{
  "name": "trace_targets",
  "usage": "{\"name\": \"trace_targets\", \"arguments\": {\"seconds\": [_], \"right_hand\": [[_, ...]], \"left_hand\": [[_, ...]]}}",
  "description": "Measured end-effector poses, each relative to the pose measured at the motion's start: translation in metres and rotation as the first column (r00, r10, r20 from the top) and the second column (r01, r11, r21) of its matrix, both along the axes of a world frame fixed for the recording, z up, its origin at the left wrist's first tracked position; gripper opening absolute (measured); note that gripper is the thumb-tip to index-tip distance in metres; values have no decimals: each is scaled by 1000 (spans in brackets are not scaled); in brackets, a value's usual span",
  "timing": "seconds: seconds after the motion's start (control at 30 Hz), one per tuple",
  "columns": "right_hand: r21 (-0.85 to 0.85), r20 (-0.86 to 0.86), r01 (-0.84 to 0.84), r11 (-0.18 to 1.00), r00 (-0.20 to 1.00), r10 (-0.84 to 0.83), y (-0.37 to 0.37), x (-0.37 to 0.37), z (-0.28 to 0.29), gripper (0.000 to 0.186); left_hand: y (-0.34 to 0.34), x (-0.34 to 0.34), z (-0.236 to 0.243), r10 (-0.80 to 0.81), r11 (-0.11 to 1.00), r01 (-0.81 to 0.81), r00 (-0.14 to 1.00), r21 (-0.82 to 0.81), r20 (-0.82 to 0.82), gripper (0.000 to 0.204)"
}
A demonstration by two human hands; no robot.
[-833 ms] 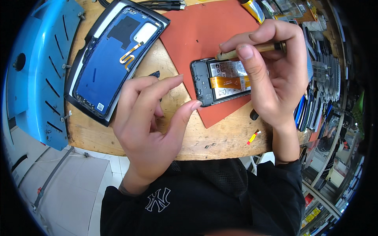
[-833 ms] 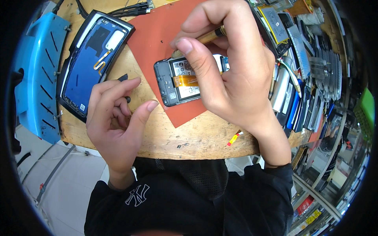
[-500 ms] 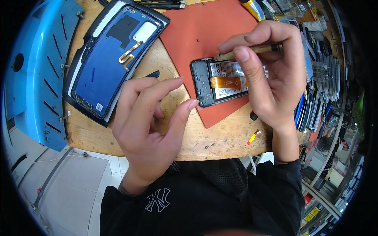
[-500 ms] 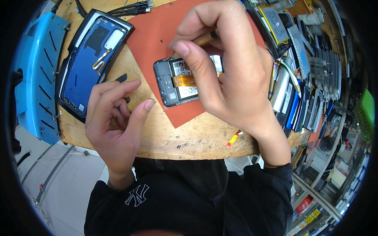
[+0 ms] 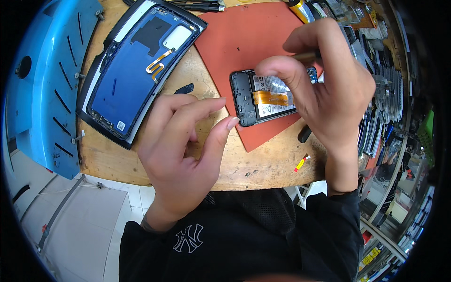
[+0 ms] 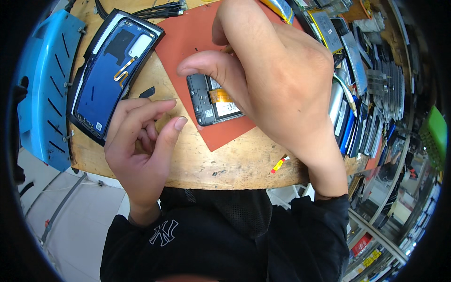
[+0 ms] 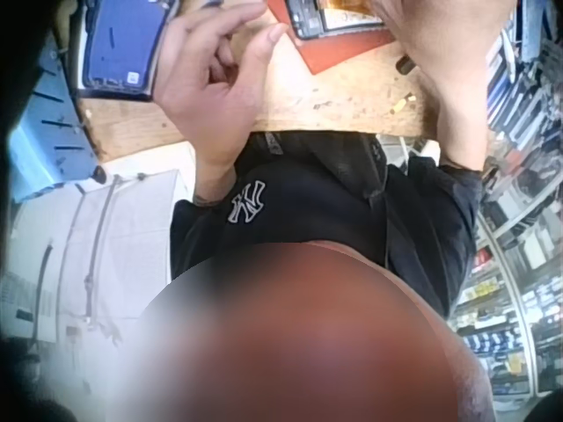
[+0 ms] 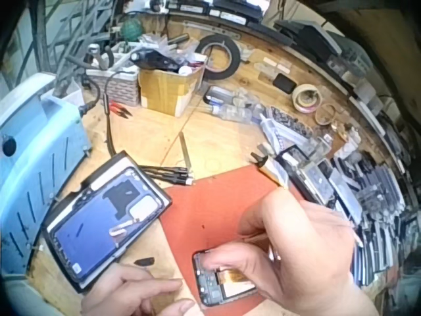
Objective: The person removes screws from a smartphone, detaches the old screen, and installs a new screen. They reconnect internal cables, secure the new screen with screws, and test the device by powering it on and interacting with the touchscreen.
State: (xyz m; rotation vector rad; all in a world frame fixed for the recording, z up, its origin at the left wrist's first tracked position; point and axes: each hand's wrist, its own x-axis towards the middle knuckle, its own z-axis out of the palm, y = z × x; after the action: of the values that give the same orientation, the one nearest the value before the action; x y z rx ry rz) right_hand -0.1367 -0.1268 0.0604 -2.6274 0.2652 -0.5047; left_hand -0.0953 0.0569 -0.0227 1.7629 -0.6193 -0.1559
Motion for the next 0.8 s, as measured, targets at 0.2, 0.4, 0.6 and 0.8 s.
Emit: {"name": "trace_targets", "arguments": {"seconds": [0.2, 0.4, 0.6, 0.8], "right_hand": [[-345, 42, -220, 913, 968, 249, -12, 0, -13, 22], [103, -23, -87, 991, 996, 90, -14, -11, -17, 29], [-89, 35, -136, 987, 990, 140, -15, -8, -18, 24], [358, 255, -280, 891, 947, 196, 4, 13, -13, 24]], "left_hand": [[2, 4, 0, -15, 1000, 16, 1000, -22, 15, 27], [31, 20, 7, -44, 986, 65, 989, -154, 139, 25], [83, 49, -5, 362, 929, -324, 893, -177, 266, 15], [82, 49, -15, 367, 930, -350, 894, -108, 257, 9]]}}
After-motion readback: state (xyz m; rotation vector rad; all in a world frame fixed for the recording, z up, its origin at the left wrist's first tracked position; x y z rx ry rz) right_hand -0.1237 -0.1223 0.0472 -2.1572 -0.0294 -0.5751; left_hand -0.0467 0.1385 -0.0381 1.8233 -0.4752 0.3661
